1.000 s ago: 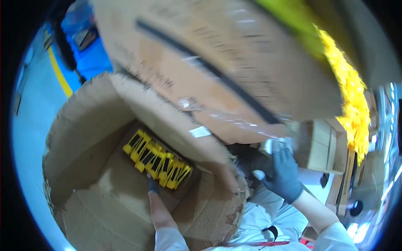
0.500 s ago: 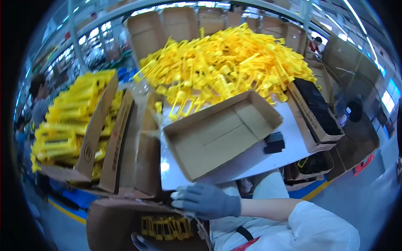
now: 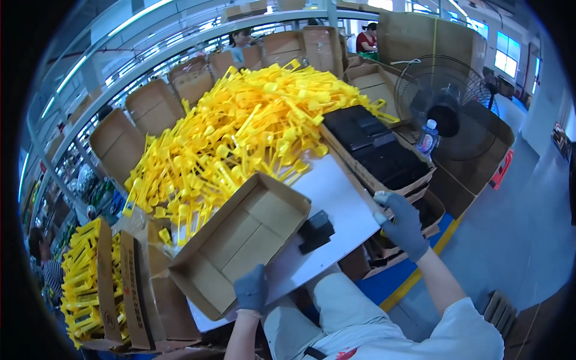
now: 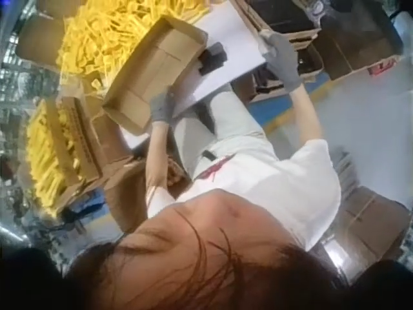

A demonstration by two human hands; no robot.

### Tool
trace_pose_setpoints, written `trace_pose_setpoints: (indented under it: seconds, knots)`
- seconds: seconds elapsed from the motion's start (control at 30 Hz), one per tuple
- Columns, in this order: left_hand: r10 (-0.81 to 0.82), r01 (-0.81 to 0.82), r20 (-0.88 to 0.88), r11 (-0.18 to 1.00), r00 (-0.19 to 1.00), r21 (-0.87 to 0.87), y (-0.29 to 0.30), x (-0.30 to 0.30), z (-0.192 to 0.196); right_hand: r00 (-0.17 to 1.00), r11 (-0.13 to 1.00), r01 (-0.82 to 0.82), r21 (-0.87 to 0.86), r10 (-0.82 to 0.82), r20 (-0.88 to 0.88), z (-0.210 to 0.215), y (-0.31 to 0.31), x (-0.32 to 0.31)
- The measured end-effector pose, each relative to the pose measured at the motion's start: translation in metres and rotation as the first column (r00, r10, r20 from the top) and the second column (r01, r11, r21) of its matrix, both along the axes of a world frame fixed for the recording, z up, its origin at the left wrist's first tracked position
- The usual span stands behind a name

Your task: Assembling black electronic panels into yellow plastic light frames at a factory workbench.

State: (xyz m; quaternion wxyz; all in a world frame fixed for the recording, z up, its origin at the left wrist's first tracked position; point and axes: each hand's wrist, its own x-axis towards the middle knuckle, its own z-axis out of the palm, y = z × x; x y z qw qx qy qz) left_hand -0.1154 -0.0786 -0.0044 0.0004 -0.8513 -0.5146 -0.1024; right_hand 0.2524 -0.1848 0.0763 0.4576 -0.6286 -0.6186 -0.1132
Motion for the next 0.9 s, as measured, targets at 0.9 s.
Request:
trace_pose_setpoints:
  seconds: [0.9]
  knots:
    - [-0.025,0.183,0.343,0.881,0.939,-0.437,-0.264,-0.009,0.082,0.820,0.753,0.038,-0.657,0.352,0.451,0.053,0.215,0.175]
